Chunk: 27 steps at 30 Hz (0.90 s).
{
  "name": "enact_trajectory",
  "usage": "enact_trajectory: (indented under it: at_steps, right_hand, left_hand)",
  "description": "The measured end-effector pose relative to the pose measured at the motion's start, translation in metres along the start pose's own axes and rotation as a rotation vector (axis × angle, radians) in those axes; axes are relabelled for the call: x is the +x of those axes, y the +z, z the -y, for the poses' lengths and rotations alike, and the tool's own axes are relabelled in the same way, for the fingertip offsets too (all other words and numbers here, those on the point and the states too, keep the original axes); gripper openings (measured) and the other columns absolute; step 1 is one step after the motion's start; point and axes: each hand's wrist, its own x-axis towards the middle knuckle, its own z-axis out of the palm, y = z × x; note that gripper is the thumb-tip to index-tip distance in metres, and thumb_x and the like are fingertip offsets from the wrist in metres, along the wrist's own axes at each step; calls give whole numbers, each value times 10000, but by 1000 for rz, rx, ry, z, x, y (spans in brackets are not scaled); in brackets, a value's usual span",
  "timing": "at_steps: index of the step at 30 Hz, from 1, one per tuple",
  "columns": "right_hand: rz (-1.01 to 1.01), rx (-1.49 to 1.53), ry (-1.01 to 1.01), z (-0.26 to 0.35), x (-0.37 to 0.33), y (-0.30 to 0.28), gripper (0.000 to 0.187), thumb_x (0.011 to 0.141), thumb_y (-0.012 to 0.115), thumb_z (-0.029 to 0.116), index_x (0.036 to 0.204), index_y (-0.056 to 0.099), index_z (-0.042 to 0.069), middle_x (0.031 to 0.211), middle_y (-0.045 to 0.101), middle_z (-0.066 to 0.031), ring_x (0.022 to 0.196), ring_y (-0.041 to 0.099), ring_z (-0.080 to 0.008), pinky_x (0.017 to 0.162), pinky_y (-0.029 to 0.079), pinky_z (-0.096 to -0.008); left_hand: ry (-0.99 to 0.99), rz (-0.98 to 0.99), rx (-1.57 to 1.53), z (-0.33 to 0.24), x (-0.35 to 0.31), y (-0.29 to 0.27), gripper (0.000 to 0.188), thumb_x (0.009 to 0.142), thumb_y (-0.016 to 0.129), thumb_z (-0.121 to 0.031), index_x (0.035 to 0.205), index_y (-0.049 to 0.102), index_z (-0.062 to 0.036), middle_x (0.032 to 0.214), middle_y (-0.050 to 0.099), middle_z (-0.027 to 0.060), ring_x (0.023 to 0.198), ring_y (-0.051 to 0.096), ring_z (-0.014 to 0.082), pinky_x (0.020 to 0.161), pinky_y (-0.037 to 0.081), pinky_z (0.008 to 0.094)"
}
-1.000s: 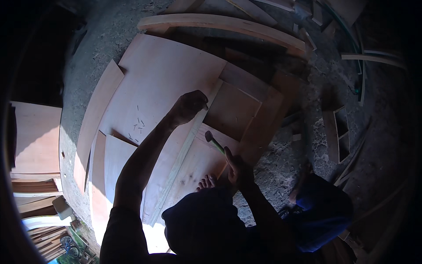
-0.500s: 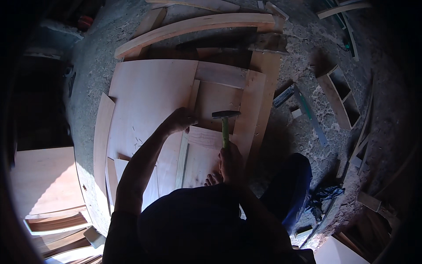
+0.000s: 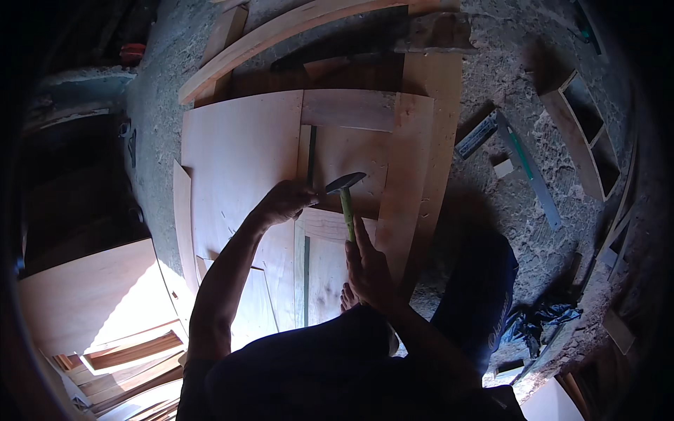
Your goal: The person assembles a wooden structure by hammering nails into wooden planks and frames. They position planks, hold nails, and strike them with a hammer to secure the pieces together on the ground.
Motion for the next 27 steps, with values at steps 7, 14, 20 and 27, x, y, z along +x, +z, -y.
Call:
enact_trajectory:
  at_steps: [7,14,20,27]
  right_hand:
    - [31,-62,-60,12,8,-11,643,1054,499,211,1598,170,110,565,599,-167,473,633,-293,483,517,-420]
    - [92,-110,-59,9,21,-21,644,1051,498,198,1600,169,129,554,593,-169,471,636,-301,481,527,-424]
    - [88,-154,-95,17,27,-30,643,1047,496,195,1602,176,138,594,609,-198,508,652,-321,521,533,-435]
    - [92,-124,-61,26,32,-38,647,1031,511,186,1598,202,142,676,652,-225,607,694,-359,583,545,-450]
  left_hand:
    - [-22,-2,66,-4,2,1,240,949,665,-226,973,729,4,605,592,53,489,551,120,507,464,311]
    - [-74,-8,100,-6,2,1,245,943,681,-226,1011,726,5,634,608,46,499,542,97,496,455,290]
    - [-46,22,149,-7,3,-2,252,944,680,-231,1025,733,2,608,596,42,494,547,99,495,461,295]
    - [-43,1,183,-6,2,1,229,946,694,-209,1049,740,-10,617,613,46,483,542,99,505,472,294]
